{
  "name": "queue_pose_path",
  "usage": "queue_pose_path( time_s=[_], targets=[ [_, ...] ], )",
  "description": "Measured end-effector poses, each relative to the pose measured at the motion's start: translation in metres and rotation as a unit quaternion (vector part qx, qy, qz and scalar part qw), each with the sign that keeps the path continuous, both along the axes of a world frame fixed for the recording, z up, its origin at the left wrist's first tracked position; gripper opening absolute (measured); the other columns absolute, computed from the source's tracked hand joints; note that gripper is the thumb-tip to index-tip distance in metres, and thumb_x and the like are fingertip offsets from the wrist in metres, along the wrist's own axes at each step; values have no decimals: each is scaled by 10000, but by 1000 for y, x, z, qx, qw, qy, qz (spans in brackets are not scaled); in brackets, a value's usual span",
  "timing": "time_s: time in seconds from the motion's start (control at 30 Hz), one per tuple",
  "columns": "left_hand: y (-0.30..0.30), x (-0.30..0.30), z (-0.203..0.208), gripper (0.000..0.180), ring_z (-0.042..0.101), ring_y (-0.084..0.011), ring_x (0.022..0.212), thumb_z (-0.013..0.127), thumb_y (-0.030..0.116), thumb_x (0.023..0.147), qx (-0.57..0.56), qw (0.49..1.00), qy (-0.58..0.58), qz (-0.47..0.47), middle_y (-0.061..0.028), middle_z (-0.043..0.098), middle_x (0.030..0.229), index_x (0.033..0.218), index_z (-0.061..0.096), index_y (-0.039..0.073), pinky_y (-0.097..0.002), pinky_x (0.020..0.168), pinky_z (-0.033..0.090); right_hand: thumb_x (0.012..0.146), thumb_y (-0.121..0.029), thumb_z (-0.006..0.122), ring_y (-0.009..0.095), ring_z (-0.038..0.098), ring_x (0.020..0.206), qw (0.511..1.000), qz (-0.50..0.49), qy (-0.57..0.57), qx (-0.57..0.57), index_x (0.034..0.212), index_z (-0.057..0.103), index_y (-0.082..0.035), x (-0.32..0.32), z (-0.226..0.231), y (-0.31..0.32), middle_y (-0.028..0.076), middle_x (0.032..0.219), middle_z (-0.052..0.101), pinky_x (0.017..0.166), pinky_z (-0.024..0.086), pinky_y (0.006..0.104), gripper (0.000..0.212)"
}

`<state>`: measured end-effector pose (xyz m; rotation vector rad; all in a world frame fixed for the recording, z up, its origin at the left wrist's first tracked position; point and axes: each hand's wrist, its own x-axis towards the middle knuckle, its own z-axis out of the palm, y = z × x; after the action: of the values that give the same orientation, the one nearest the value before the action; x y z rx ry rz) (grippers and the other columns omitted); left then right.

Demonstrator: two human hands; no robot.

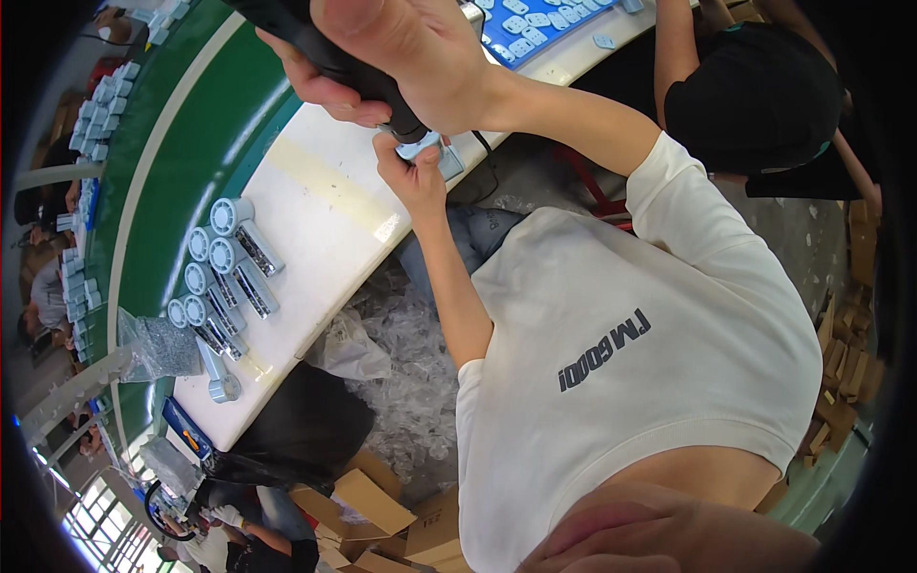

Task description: Assembling electronic components on an assembly line using a power screwdriver.

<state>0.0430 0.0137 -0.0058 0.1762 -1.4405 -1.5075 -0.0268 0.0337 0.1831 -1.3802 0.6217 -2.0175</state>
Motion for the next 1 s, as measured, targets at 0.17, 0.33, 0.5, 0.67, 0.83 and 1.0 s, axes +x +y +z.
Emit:
queue_pose_path(
  time_s=[0.17,0.33,0.5,0.67,0.83,1.0],
  targets=[
    [2,-2,4,644,527,-133,673,600,599,812,7,1000,9,-14,-62,522,864,1052,434,24,-256,608,437,844,-521,619,23,395,428,998,-6,-17,59,913,491,-26,-1,5,15,-39,570,443,376,307,179,517],
    [1,2,18,628,480,-125,681,546,632,819,-40,999,-6,33,-57,503,851,978,465,31,-232,631,416,815,-553,612,67,399,423,998,-40,-47,-11,927,480,-12,-12,-6,56,-8,595,449,385,326,211,568],
    [-36,6,45,514,561,-206,532,448,540,914,-38,994,72,77,-148,524,700,1059,406,48,-304,497,479,882,-564,528,69,459,485,973,-225,47,10,883,509,10,-68,-81,84,46,645,527,441,354,205,574],
    [-131,-32,76,404,536,-164,533,467,435,953,-132,983,94,91,-121,542,762,1056,410,48,-279,490,473,852,-596,547,85,457,510,920,-374,58,99,988,476,29,-97,-156,101,49,676,492,457,355,219,643],
    [-216,-98,57,339,569,-153,612,461,371,974,-63,996,-20,66,-118,563,801,1054,407,47,-270,518,479,901,-475,552,76,451,498,922,-379,70,47,903,509,11,-101,-155,92,50,671,522,456,341,211,488],
    [-286,-94,29,696,536,-331,1078,536,427,916,-140,941,-264,161,-242,545,1151,1372,233,-2,-441,911,442,938,-311,537,70,454,506,927,-364,38,77,863,500,7,-93,-141,76,48,680,521,459,352,213,329]
  ],
)
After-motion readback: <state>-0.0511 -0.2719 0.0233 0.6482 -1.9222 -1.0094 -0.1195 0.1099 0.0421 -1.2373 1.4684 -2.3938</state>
